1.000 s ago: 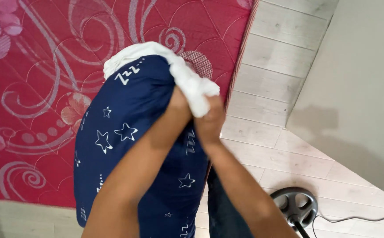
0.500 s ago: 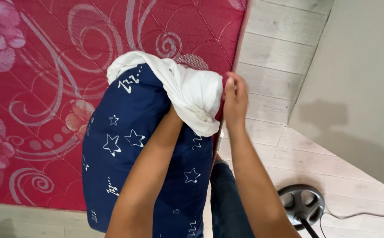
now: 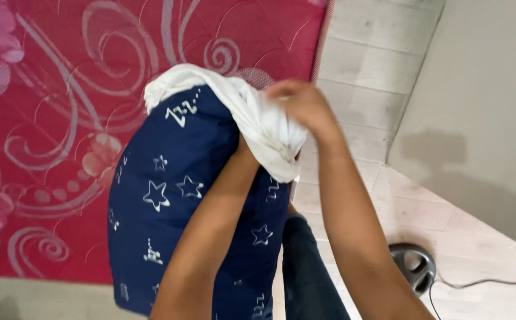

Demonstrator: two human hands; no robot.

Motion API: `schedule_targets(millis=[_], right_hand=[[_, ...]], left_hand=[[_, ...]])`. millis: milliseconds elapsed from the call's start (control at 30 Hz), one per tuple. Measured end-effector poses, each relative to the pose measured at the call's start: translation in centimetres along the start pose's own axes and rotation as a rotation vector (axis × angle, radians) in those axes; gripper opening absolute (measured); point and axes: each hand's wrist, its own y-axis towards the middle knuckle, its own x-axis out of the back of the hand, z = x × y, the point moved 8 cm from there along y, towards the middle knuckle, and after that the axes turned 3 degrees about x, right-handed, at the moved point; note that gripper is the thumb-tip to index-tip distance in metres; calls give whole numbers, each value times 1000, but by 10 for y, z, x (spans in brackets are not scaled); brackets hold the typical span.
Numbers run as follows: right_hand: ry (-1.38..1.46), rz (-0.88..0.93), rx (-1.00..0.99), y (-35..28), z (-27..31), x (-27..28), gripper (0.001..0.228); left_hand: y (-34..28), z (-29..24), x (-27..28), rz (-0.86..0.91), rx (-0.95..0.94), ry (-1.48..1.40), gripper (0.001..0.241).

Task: The person picks up a white pillowcase and a blue pillow with star patterns. They place the pillowcase on the bed, smooth it out, and then insert the pillow into the case by hand, adjusting the corners and smoothing the surface until the pillow is fully encased.

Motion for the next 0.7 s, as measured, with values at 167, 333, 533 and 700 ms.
schedule_targets(millis=[167, 333, 533, 700], right_hand=[[-1143, -52, 256, -1, 68, -67, 20], [-825, -126, 500, -36, 53, -63, 17], [-13, -503, 116, -77, -84, 49, 25], [695, -284, -329, -74, -184, -21, 39]], left_hand=[[28, -1, 11, -26, 61, 107, 35], [25, 6, -10, -22, 72, 231, 34], [26, -19, 17, -87, -74, 615, 41], [30, -27, 26, -164, -198, 953, 47]])
